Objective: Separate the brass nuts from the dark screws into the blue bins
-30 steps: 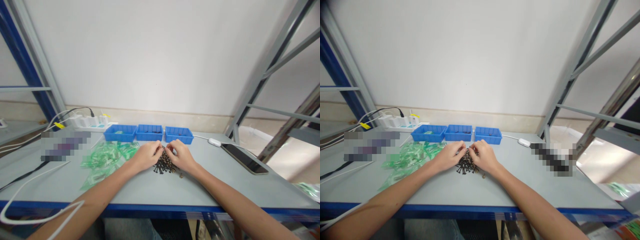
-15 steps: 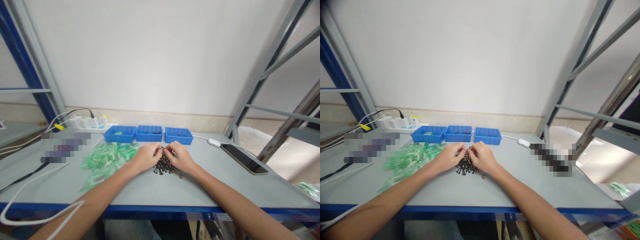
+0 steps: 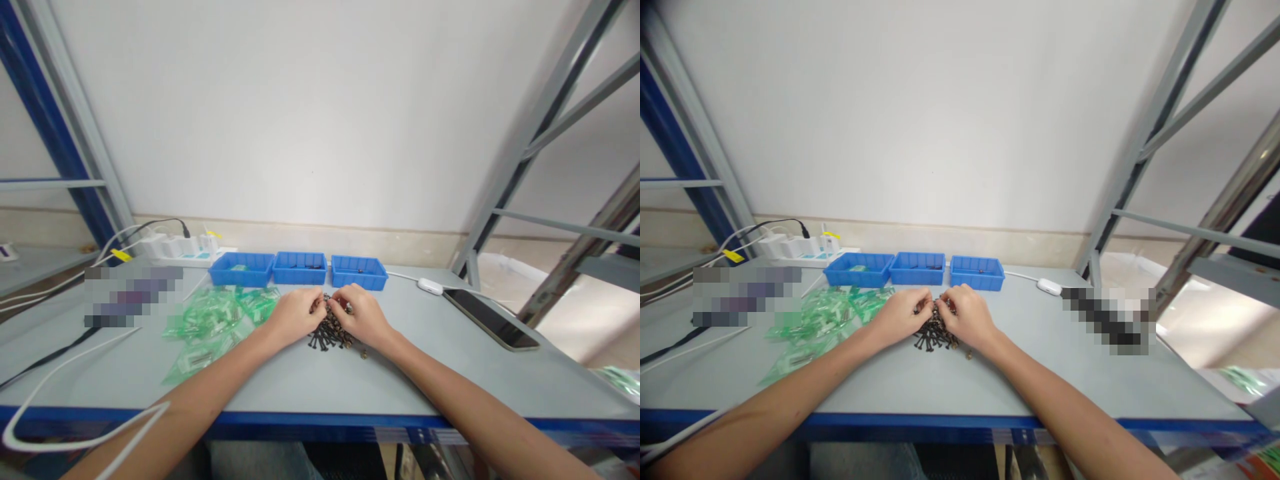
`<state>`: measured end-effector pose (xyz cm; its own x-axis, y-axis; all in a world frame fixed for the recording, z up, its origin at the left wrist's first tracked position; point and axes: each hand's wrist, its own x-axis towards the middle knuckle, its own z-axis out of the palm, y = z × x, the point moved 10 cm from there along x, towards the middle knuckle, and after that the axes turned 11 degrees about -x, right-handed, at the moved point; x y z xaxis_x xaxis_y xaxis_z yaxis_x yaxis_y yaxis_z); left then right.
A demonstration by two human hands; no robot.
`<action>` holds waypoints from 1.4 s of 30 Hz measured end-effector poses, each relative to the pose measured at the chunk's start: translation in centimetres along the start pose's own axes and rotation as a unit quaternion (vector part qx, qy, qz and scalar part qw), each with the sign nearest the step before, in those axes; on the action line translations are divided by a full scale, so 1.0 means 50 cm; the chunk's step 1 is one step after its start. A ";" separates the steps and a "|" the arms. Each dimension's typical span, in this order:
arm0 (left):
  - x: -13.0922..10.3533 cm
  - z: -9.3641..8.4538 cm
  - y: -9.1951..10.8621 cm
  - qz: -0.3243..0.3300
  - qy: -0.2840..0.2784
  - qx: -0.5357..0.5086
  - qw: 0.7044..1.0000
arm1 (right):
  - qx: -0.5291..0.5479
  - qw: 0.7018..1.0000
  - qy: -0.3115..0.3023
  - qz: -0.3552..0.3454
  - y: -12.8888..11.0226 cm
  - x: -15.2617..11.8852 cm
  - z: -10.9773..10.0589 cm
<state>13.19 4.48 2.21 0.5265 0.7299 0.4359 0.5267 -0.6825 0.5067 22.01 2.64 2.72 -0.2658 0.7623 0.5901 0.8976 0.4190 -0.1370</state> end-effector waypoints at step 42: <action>-0.001 -0.009 -0.008 -0.013 0.018 -0.052 0.998 | 0.027 0.999 -0.030 -0.034 0.003 0.003 0.006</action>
<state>12.68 4.74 2.33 0.4879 0.7500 0.4466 0.4667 -0.6565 0.5926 22.00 2.99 2.55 -0.3479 0.7582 0.5514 0.8570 0.4957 -0.1410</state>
